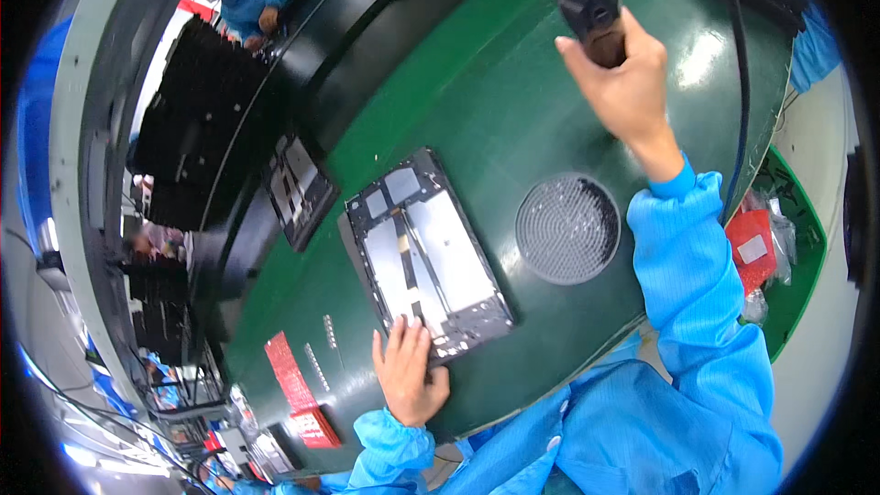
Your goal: Assembling the internal components of a tablet device using an electric screwdriver.
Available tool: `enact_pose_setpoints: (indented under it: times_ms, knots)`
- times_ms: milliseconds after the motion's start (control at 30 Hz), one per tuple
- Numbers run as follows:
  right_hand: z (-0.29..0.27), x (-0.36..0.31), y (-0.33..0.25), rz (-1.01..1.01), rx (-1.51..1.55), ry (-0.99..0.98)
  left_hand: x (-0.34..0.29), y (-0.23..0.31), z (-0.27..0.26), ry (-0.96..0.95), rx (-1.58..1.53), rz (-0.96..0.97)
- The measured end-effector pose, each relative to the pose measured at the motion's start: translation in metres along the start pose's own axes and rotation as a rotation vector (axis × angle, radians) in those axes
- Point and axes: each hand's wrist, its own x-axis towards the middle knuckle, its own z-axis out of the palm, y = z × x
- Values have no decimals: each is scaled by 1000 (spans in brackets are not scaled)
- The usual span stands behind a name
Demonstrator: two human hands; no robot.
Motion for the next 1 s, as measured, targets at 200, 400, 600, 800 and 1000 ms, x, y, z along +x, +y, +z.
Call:
enact_pose_setpoints:
  times_ms: [200,400,600,800,1000]
  knots:
    - [5,-6,-5,-223,-120,-34,-56,26,-27,-257,-248,-85]
    - [-2,-22,-67,127,517,-208,-43,-14,-17,175,-660,-393]
    - [-15,-50,-92,289,710,-429,22,-46,37,484,-927,-497]
    - [-10,-57,-85,326,695,-315,42,-36,48,570,-1103,-493]
    - [-3,-59,-76,309,633,-282,46,-13,48,613,-1102,-532]
